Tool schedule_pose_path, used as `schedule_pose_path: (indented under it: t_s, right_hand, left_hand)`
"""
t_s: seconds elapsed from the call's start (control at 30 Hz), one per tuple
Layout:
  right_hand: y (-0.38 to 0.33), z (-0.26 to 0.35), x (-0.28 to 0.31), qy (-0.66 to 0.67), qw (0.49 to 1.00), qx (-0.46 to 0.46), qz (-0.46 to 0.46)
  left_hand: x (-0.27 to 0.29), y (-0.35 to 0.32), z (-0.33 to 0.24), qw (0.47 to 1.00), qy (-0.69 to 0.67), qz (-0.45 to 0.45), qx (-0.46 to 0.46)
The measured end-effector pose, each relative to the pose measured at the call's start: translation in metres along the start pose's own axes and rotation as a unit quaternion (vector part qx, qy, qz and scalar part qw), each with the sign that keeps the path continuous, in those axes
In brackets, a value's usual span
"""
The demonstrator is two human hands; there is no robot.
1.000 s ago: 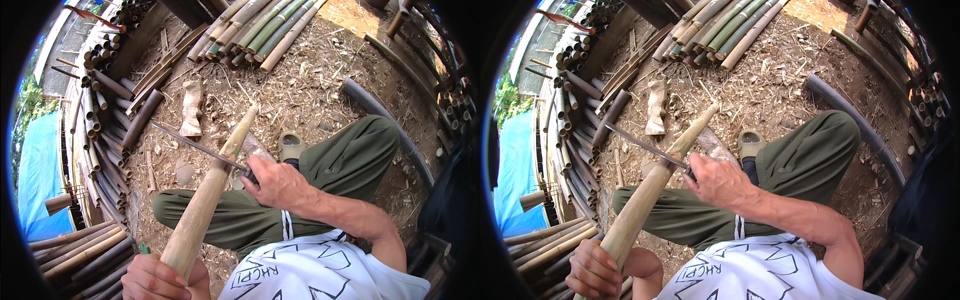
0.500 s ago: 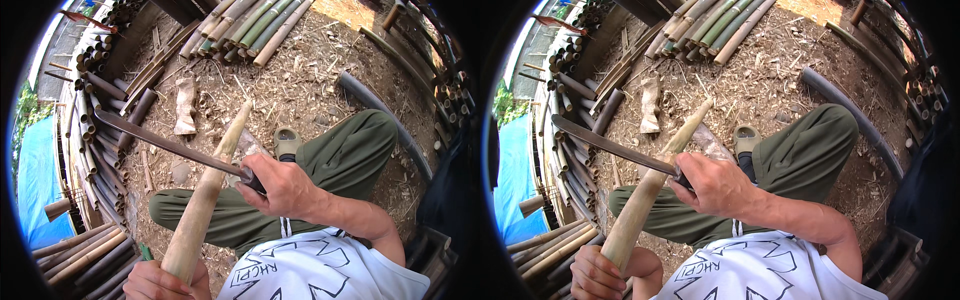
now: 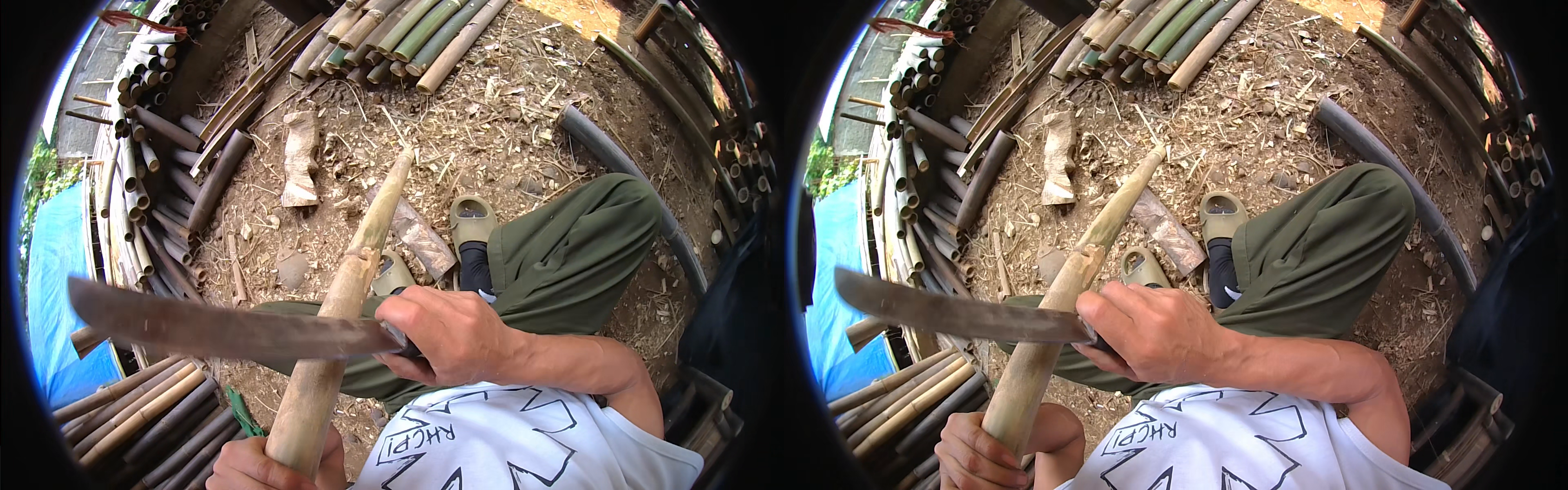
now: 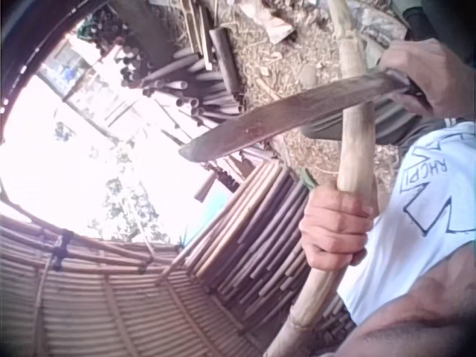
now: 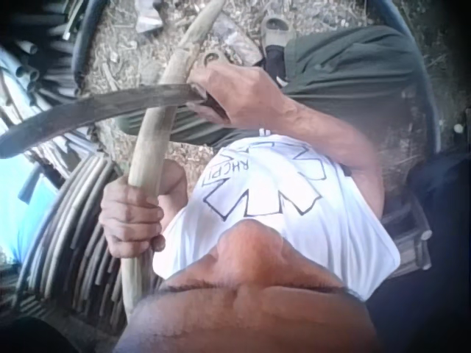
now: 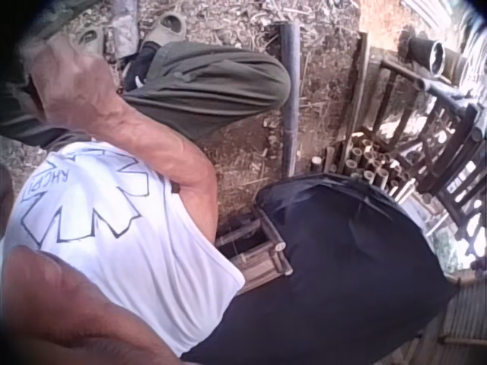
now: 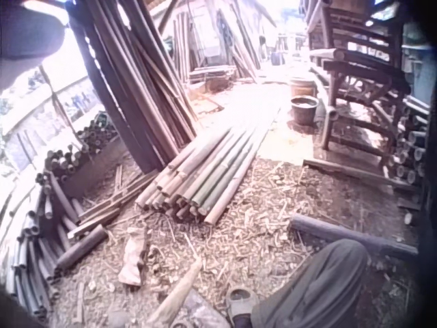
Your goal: The person uses a large knife to shave and smooth the outer layer of a bamboo pole, rotating the pole and removing knots by hand.
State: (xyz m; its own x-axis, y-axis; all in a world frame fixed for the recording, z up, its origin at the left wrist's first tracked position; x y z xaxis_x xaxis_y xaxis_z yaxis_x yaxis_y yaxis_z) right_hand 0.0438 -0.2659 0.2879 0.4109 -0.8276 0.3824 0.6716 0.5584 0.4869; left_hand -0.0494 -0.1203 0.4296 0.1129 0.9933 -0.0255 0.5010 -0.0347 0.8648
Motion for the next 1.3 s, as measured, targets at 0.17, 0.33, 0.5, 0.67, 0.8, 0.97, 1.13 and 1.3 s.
schedule_pose_path:
  t_s: [0.17, 0.33, 0.5, 0.67, 0.8, 0.97, 1.13, 1.3]
  right_hand:
    - [-0.005, -0.030, -0.012, -0.068, 0.984, -0.143, 0.084]
    - [0.002, 0.006, 0.000, 0.002, 0.999, 0.032, 0.006]
    - [0.003, -0.012, -0.009, -0.066, 0.989, -0.099, 0.092]
    - [-0.006, -0.027, -0.017, -0.100, 0.991, -0.055, 0.063]
    - [0.004, -0.019, -0.004, -0.102, 0.993, -0.041, 0.052]
    - [-0.007, -0.013, -0.009, -0.101, 0.994, 0.027, 0.034]
    - [-0.017, -0.045, -0.005, -0.138, 0.979, -0.124, 0.081]
    - [0.000, 0.013, 0.003, -0.028, 0.999, -0.007, 0.020]
  left_hand:
    - [0.002, 0.001, 0.001, 0.999, -0.007, 0.035, 0.015]
    - [0.002, 0.000, 0.000, 1.000, 0.000, -0.008, -0.007]
    - [0.001, 0.000, 0.001, 1.000, 0.000, -0.009, -0.004]
    - [0.002, 0.001, 0.003, 1.000, -0.011, -0.001, 0.001]
    - [0.003, 0.000, 0.003, 1.000, -0.017, 0.007, 0.004]
    - [0.006, -0.002, 0.004, 1.000, -0.022, 0.015, 0.012]
    - [0.007, -0.003, 0.002, 1.000, 0.005, 0.022, 0.017]
    - [0.010, -0.007, -0.010, 0.997, 0.070, -0.027, 0.033]
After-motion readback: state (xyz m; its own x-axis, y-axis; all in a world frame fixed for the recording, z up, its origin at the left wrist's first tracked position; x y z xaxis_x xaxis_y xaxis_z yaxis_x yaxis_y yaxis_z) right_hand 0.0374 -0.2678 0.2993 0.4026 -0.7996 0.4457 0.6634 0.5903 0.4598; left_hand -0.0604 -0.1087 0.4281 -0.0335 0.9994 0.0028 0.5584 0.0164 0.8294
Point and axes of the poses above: each hand's wrist, its own y-axis towards the middle knuckle, its own x-axis out of the back of the hand, z = x × y, the point moved 4 cm from there along y, towards the middle knuckle, and after that the axes turned 1 degree about z, right-handed, at the moved point
